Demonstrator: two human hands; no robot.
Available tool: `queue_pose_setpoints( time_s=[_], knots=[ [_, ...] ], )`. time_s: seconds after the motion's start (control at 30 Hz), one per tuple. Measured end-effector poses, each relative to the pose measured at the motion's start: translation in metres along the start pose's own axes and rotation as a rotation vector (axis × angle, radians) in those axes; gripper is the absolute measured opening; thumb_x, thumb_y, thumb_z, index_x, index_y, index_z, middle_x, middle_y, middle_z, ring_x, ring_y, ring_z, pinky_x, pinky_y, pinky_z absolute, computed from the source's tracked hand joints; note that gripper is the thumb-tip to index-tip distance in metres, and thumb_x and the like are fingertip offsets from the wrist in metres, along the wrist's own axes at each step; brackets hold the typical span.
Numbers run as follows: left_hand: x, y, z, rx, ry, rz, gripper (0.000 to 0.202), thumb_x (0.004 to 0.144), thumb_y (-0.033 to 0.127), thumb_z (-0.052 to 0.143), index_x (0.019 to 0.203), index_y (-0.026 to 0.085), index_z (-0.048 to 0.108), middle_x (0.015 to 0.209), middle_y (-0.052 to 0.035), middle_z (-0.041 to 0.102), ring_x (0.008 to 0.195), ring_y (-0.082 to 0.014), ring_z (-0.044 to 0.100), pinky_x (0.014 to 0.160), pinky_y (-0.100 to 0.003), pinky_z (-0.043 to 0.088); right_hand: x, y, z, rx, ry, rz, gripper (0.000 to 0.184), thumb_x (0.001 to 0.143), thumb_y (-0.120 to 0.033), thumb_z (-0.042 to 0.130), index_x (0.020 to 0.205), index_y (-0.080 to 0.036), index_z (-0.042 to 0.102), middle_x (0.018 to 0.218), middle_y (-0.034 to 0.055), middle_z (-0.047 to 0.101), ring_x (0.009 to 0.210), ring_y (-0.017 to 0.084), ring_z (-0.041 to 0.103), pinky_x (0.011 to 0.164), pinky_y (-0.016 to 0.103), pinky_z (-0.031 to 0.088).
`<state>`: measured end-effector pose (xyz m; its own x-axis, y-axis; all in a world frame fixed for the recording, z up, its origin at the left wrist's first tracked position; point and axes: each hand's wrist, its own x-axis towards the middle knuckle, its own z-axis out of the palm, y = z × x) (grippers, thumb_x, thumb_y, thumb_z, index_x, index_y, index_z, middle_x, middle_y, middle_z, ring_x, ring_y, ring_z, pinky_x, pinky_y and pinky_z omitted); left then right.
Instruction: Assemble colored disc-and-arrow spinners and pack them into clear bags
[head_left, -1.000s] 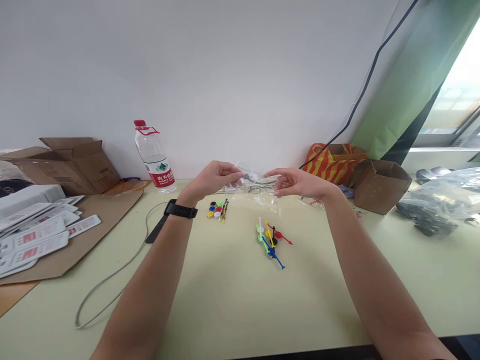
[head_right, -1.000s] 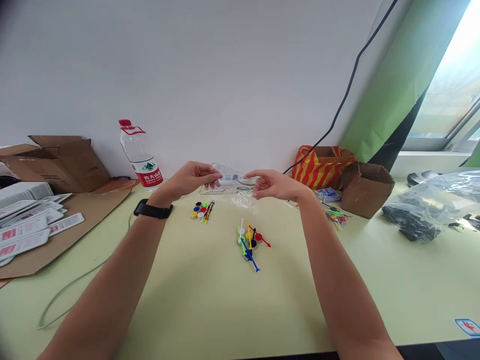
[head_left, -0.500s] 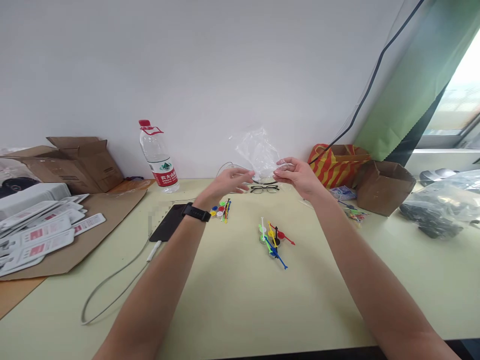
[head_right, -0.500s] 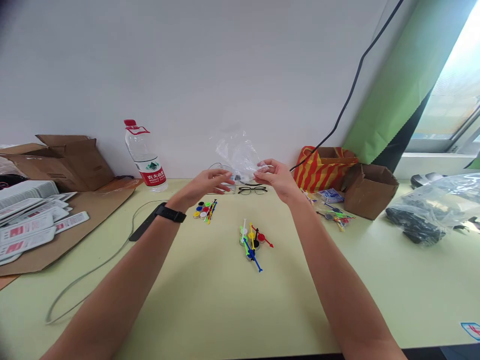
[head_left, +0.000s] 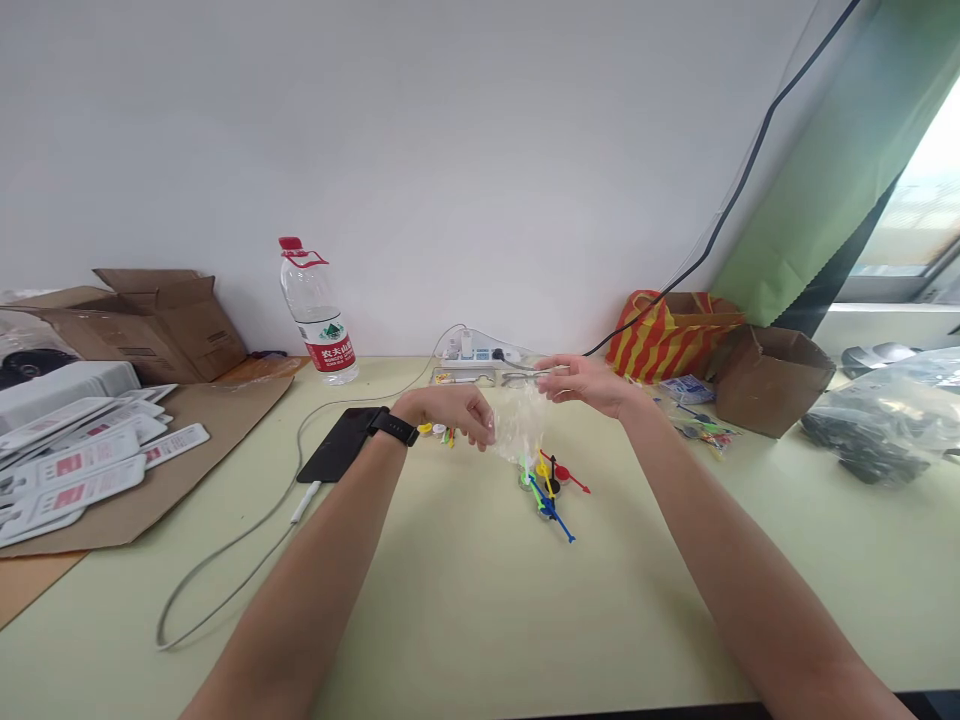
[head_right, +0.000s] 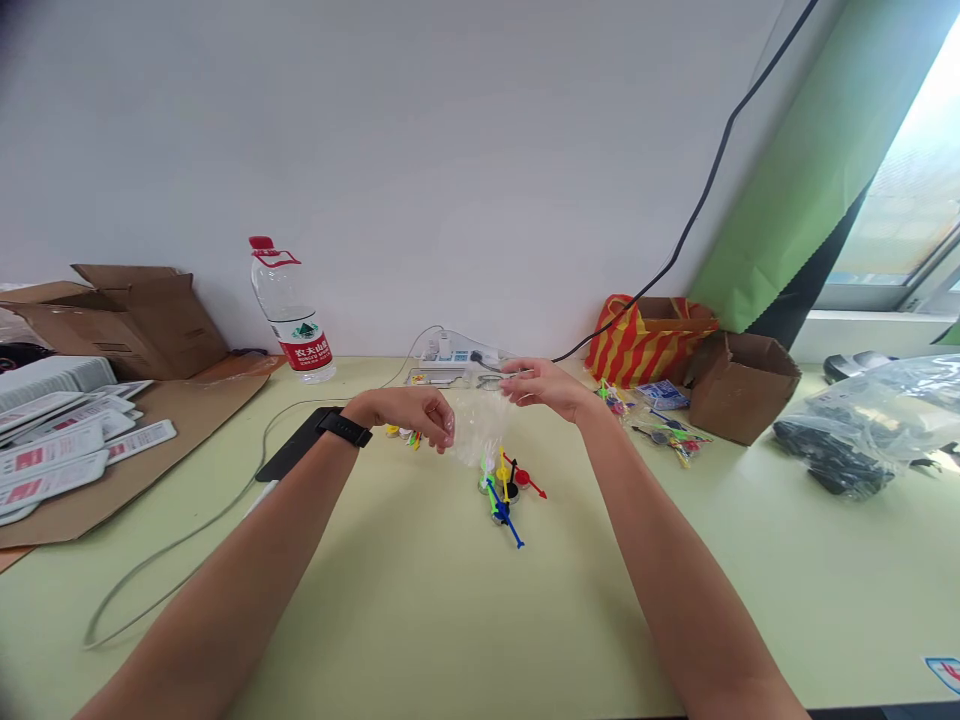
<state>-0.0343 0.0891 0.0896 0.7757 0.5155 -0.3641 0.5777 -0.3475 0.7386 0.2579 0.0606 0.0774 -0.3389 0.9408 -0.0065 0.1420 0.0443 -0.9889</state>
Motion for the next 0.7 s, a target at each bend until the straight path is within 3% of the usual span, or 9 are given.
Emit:
queue_pose_setpoints(
  time_s=[0.07, 0.17, 0.3, 0.47, 0.7],
  knots=[
    [-0.002, 0.002, 0.000, 0.060, -0.048, -0.035, 0.031, 0.071, 0.049, 0.085, 0.085, 0.022, 0.081, 0.088, -0.0067, 0.080, 0.084, -0.0201, 0.072, 0.066, -0.025, 0.051, 0.000, 0.002, 0.000, -0.052, -0.058, 0.003, 0.043, 0.072, -0.034, 0.091, 0.109, -0.022, 0.073, 0.087, 0.0034, 0.072, 0.084, 0.016, 0.067, 0.081, 0.031, 0.057],
    [-0.004, 0.005, -0.001, 0.062, 0.001, -0.007, 0.037, 0.075, 0.054, 0.082, 0.098, 0.024, 0.081, 0.096, -0.0064, 0.081, 0.087, -0.0199, 0.071, 0.068, -0.025, 0.050, -0.002, 0.003, 0.000, -0.087, -0.148, -0.007, 0.041, 0.071, -0.031, 0.091, 0.107, -0.022, 0.074, 0.088, 0.0027, 0.071, 0.087, 0.017, 0.068, 0.083, 0.033, 0.057],
    [-0.005, 0.007, 0.000, 0.045, 0.052, 0.045, 0.039, 0.082, 0.059, 0.075, 0.095, 0.023, 0.081, 0.097, -0.0072, 0.080, 0.086, -0.0185, 0.071, 0.069, -0.025, 0.050, -0.005, 0.001, 0.001, -0.099, -0.229, -0.005, 0.044, 0.070, -0.036, 0.091, 0.108, -0.024, 0.074, 0.093, 0.0033, 0.072, 0.087, 0.018, 0.069, 0.086, 0.036, 0.058],
    [-0.003, 0.010, 0.001, 0.086, -0.026, 0.029, 0.040, 0.082, 0.059, 0.076, 0.095, 0.022, 0.081, 0.094, -0.0074, 0.080, 0.085, -0.0190, 0.071, 0.067, -0.025, 0.048, -0.007, -0.009, 0.007, -0.183, -0.212, -0.011, 0.042, 0.076, -0.049, 0.086, 0.105, -0.021, 0.074, 0.092, 0.0053, 0.072, 0.085, 0.018, 0.066, 0.081, 0.034, 0.055],
    [-0.006, 0.009, -0.001, 0.075, -0.033, 0.002, 0.034, 0.077, 0.055, 0.080, 0.087, 0.023, 0.081, 0.087, -0.0069, 0.079, 0.079, -0.0193, 0.071, 0.061, -0.025, 0.048, -0.013, -0.019, 0.003, -0.237, -0.208, -0.059, 0.036, 0.078, -0.049, 0.084, 0.089, -0.017, 0.073, 0.081, 0.0054, 0.072, 0.075, 0.016, 0.062, 0.074, 0.032, 0.052]
  ],
)
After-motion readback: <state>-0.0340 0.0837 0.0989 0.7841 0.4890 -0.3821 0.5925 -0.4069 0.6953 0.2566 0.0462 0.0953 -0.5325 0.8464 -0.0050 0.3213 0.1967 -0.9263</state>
